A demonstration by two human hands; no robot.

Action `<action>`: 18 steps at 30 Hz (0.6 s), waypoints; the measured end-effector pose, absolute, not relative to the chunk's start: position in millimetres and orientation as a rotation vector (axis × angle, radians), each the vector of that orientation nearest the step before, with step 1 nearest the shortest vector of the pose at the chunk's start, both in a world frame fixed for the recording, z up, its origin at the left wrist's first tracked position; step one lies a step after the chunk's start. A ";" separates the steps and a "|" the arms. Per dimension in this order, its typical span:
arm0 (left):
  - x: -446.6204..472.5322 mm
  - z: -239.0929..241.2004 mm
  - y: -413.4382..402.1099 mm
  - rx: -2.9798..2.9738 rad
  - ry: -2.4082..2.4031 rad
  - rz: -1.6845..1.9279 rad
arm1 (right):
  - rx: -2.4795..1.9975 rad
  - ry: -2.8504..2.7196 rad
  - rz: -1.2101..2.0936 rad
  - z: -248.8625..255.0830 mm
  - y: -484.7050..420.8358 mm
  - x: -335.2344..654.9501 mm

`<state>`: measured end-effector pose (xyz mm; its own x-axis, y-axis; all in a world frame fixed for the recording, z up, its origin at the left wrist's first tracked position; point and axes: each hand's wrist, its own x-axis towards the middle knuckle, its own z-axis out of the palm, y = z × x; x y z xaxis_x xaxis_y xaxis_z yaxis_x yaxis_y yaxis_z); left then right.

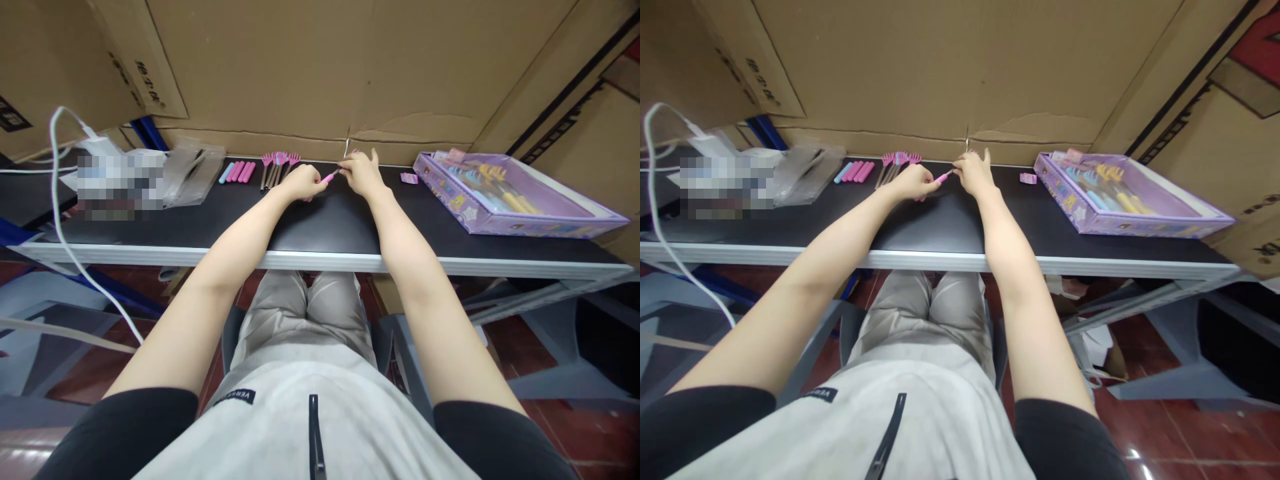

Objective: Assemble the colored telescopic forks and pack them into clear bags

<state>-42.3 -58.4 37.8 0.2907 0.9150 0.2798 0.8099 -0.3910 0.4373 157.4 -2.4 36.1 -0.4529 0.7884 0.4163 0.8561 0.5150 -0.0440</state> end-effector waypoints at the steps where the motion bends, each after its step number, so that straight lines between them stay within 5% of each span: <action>1: -39.1 37.5 -58.8 2.344 1.635 0.739 | -1.363 -2.372 -0.236 35.6 -2.3 157.0; 18: -28.1 39.1 -63.5 2.167 2.092 0.401 | -1.670 -2.458 0.181 36.8 -13.6 148.9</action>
